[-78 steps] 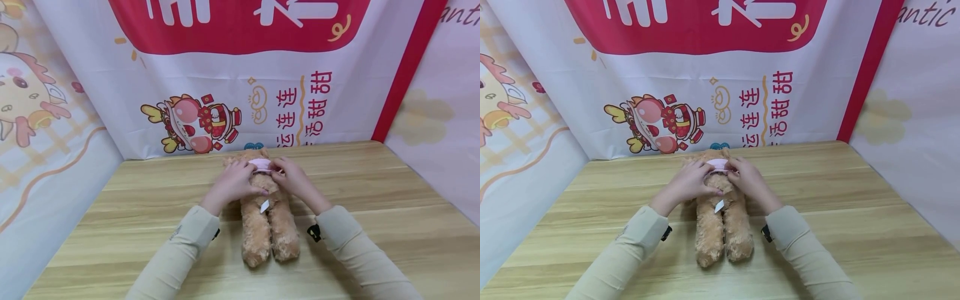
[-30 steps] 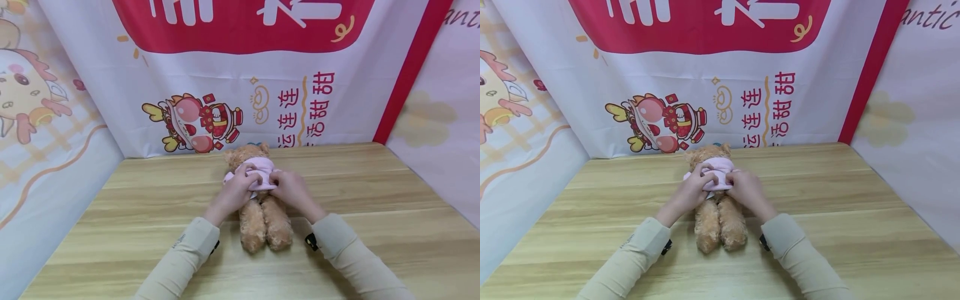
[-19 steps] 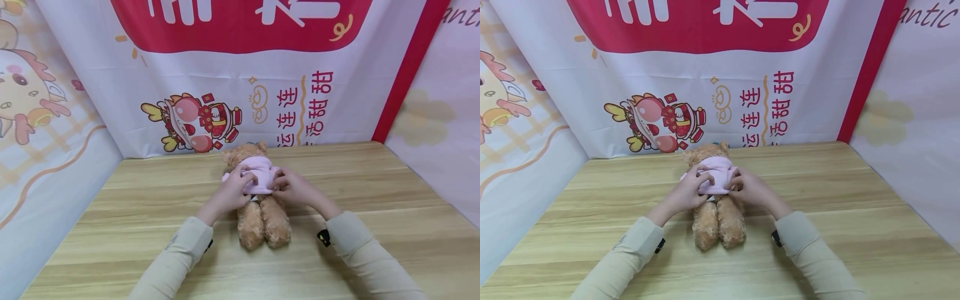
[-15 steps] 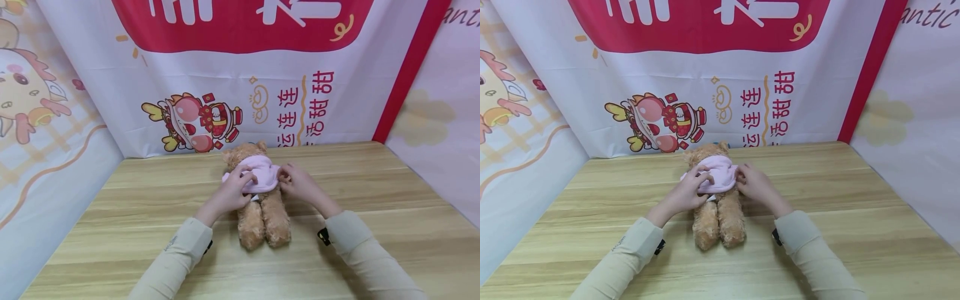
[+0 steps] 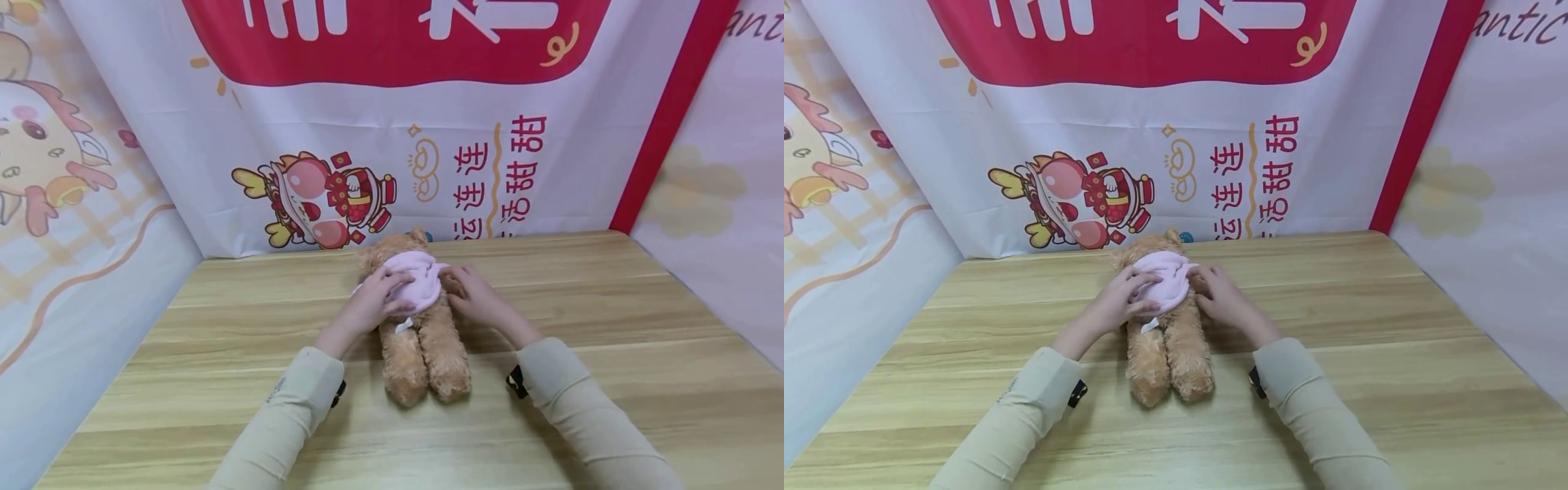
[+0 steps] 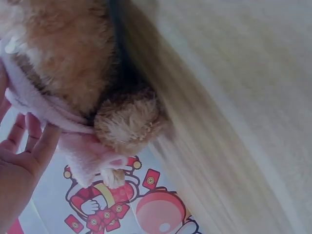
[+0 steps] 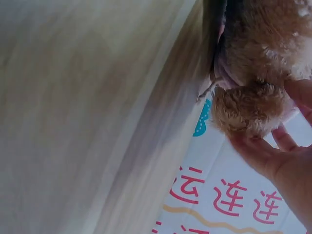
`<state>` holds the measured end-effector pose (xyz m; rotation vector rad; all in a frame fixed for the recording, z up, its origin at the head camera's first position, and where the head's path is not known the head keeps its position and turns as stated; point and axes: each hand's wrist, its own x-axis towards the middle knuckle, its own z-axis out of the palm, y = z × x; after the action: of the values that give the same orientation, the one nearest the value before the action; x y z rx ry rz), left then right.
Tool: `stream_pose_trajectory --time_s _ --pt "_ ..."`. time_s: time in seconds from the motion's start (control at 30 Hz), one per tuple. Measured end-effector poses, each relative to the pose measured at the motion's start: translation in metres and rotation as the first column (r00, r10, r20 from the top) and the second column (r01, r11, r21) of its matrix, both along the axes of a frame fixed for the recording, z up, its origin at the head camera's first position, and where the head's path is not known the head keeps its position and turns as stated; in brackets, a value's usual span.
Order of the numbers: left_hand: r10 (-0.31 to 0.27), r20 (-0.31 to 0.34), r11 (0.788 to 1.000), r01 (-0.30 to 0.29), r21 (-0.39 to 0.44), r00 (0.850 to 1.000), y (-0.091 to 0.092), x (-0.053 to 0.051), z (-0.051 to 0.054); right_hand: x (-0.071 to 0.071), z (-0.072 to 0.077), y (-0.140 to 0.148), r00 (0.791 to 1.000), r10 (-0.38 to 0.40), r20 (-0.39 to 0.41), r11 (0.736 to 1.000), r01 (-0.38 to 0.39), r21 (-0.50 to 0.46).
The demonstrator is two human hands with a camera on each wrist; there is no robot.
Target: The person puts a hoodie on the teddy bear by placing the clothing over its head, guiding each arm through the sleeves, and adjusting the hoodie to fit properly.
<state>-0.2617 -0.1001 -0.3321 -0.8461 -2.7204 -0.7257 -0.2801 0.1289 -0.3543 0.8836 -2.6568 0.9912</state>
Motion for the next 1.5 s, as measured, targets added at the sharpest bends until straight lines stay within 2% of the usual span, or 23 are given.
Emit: stream_pose_trajectory --time_s 0.27,0.47,0.57,0.73,0.93,1.03,1.17,1.27,1.4,1.5 --pt "0.022 0.102 1.000 -0.020 -0.025 0.995 0.000 -0.003 -0.001 -0.002 -0.009 -0.005 0.996 0.084 0.000 0.996 -0.084 0.017" --pt "0.029 0.080 0.998 -0.025 -0.049 0.996 0.000 0.000 -0.001 -0.007 -0.011 -0.004 0.989 0.143 -0.034 0.990 -0.143 0.003" --pt "0.027 0.069 0.998 -0.023 -0.053 0.997 -0.001 0.001 -0.001 -0.008 -0.011 -0.004 0.992 0.125 -0.027 0.991 -0.126 -0.035" --pt "-0.009 0.093 0.999 0.013 -0.045 0.996 -0.004 0.000 -0.001 -0.010 -0.009 -0.003 0.996 0.076 0.052 0.996 -0.073 -0.060" --pt "-0.071 0.091 0.996 0.075 -0.040 0.993 -0.012 -0.003 0.000 -0.010 -0.007 -0.004 0.985 0.166 0.046 0.986 -0.165 -0.028" --pt "-0.091 0.092 0.995 0.095 -0.040 0.992 -0.013 -0.003 0.000 -0.009 -0.007 -0.005 0.982 0.176 0.064 0.984 -0.173 -0.047" --pt "-0.095 0.119 0.994 0.100 -0.038 0.988 -0.011 -0.002 -0.002 -0.009 -0.006 -0.005 0.986 0.155 0.068 0.988 -0.153 -0.037" --pt "-0.096 0.114 0.994 0.101 -0.038 0.989 -0.010 -0.001 -0.005 -0.008 -0.005 -0.004 0.990 0.118 0.078 0.993 -0.118 -0.010" --pt "-0.095 0.065 0.994 0.097 -0.040 0.993 -0.009 0.000 -0.007 -0.006 -0.001 -0.005 0.994 0.079 0.075 0.996 -0.081 0.029" --pt "-0.091 0.040 0.995 0.092 -0.037 0.995 -0.009 0.001 -0.007 -0.005 0.000 -0.006 0.997 0.074 0.021 0.996 -0.075 0.048"
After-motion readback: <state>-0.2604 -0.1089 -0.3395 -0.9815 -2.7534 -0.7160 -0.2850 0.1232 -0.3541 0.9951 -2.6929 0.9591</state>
